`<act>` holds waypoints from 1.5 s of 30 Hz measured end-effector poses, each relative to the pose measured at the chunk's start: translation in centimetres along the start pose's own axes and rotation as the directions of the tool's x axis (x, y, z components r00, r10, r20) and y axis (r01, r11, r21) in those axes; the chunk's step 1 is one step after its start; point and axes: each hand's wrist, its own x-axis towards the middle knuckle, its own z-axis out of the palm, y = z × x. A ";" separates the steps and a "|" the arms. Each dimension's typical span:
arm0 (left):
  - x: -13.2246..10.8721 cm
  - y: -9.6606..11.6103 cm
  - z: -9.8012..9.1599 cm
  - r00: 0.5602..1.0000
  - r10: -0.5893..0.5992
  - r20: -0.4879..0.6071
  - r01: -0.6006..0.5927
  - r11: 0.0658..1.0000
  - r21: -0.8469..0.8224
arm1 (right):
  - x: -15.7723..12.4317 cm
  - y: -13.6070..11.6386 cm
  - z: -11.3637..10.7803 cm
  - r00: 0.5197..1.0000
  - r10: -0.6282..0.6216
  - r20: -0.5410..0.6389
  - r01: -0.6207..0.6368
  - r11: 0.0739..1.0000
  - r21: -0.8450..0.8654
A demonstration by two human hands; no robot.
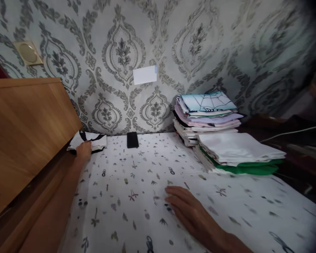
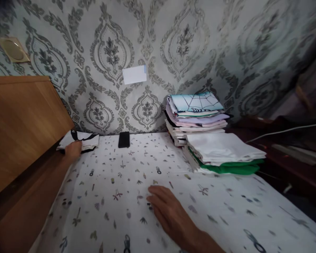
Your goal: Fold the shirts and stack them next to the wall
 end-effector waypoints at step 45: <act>-25.3 2.4 -10.3 0.926 0.364 -0.102 -0.373 0.836 -0.403 | -6.8 -6.9 -5.9 0.529 0.701 0.479 -0.735 0.096 0.671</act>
